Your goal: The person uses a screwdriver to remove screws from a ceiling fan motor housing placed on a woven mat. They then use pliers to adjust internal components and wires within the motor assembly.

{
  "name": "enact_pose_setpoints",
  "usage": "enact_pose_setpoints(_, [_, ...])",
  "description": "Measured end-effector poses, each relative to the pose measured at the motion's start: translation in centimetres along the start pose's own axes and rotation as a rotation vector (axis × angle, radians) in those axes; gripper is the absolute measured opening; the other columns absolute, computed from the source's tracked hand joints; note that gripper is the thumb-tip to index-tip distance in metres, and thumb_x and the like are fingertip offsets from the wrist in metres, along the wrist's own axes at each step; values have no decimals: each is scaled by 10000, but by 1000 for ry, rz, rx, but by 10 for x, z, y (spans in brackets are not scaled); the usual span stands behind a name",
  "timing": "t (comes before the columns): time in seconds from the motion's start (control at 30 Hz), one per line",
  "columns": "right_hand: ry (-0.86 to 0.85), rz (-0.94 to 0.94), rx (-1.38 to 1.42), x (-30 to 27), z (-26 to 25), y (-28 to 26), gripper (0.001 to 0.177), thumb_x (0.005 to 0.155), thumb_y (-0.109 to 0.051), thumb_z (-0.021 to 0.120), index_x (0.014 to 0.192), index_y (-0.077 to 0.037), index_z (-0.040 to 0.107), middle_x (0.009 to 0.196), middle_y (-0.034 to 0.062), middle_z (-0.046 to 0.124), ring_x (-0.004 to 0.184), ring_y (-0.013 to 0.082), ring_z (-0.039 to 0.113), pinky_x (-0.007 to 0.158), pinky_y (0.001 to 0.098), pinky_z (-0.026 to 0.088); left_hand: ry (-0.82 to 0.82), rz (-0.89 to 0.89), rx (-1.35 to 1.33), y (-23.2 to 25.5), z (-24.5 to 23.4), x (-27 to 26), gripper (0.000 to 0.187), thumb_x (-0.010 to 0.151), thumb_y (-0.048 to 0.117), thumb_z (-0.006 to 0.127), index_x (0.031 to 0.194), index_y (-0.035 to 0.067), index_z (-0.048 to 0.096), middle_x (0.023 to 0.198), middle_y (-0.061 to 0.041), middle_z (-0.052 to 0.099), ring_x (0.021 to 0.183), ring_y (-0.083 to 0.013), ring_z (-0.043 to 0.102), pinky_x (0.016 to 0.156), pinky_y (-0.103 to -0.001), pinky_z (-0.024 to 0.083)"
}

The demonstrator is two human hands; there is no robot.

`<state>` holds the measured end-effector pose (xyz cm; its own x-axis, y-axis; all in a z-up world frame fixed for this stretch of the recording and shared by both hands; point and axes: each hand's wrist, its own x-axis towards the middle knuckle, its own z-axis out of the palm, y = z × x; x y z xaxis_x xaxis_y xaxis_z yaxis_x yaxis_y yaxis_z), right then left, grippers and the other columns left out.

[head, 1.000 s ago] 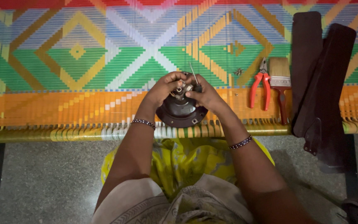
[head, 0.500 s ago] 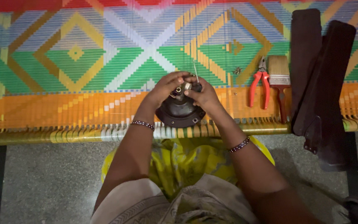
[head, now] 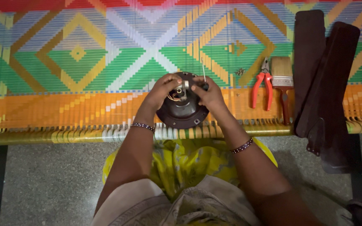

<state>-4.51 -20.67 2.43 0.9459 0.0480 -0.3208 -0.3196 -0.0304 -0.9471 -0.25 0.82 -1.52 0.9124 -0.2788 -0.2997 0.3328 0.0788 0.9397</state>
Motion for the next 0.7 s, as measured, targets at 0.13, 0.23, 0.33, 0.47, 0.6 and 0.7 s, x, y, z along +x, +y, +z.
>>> enact_pose_setpoints(0.13, [-29,-13,50,-4,-6,-1,291,944,-202,757,1197,-69,706,892,-3,651,560,54,523,483,210,460,168,188,220,-1,7,-11,159,922,195,745,929,44,696,1014,-78,666,956,-190,630,858,-337,502])
enact_pose_setpoints(0.23, [-68,-55,4,-4,-7,-2,316,946,-236,740,1217,-76,707,859,-14,652,550,51,521,481,208,464,329,253,461,5,7,-27,194,902,205,741,871,17,702,881,-110,686,803,-204,649,737,-359,508])
enact_pose_setpoints(0.33, [-116,-68,-44,-7,-8,-4,345,971,-266,727,1265,-89,705,844,17,661,546,55,523,488,211,453,413,192,553,8,7,-48,223,900,226,746,867,9,700,788,-117,695,710,-198,646,671,-357,506])
enact_pose_setpoints(0.47, [-157,-94,-11,-6,-3,-3,360,952,-269,709,1265,-93,685,994,4,736,546,58,541,493,210,469,466,156,516,1,14,-66,215,934,213,730,889,5,699,765,-118,708,682,-183,650,647,-328,503])
enact_pose_setpoints(0.6, [-170,-129,-40,-5,-3,3,367,967,-271,709,1290,-99,692,994,18,724,618,45,581,511,210,484,429,-32,110,-9,22,-75,152,934,176,689,1010,49,653,835,-63,720,688,-143,693,601,-284,523])
enact_pose_setpoints(0.7, [-149,-103,-83,-3,-7,3,368,964,-283,711,1288,-109,700,963,19,717,591,61,577,507,213,484,377,-82,1,-9,25,-80,268,895,123,691,1143,95,593,855,-40,722,686,-137,690,587,-276,528])
